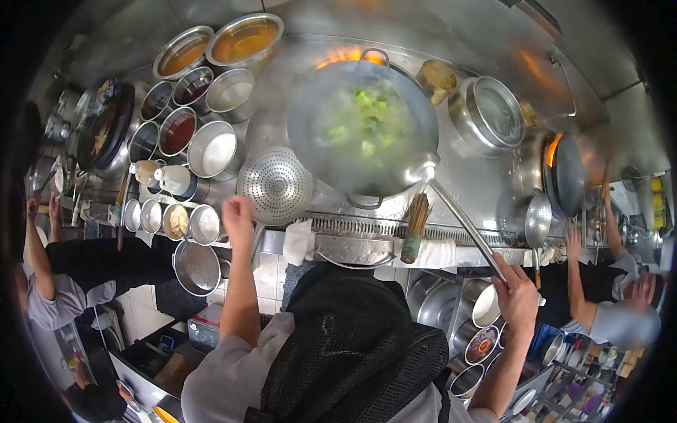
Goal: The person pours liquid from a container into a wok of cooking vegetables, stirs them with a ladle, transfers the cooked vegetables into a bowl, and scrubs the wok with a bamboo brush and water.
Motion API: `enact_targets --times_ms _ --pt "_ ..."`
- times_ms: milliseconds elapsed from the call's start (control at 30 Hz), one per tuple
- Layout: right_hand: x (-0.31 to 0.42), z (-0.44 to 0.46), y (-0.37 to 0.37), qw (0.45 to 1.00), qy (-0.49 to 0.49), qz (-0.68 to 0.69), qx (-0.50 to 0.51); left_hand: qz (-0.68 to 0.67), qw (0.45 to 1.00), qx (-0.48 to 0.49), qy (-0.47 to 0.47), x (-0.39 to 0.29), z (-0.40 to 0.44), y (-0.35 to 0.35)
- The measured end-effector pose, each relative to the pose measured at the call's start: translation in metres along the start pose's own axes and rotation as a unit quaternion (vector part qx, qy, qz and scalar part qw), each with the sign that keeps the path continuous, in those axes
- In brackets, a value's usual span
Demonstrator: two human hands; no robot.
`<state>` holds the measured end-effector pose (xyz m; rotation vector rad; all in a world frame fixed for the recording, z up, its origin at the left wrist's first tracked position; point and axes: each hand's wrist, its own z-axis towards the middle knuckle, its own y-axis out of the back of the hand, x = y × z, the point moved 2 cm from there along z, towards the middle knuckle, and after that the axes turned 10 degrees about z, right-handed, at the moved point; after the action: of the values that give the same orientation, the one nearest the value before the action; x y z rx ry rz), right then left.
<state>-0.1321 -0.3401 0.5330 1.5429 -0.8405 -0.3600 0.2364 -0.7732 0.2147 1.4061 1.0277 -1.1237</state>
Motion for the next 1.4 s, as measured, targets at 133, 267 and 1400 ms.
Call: enact_targets --times_ms 133,267,1400 --pt "-0.036 0.030 -0.030 0.999 0.042 0.022 0.001 0.154 0.985 0.066 -0.048 0.000 -0.074 -0.017" --pt "-0.061 0.090 -0.119 0.996 0.083 0.017 -0.022 0.195 0.978 0.056 -0.041 -0.019 -0.117 -0.025" --pt "-0.095 0.085 -0.172 0.812 0.011 0.583 -0.025 -0.119 0.916 0.255 0.285 -0.072 -0.159 -0.237"
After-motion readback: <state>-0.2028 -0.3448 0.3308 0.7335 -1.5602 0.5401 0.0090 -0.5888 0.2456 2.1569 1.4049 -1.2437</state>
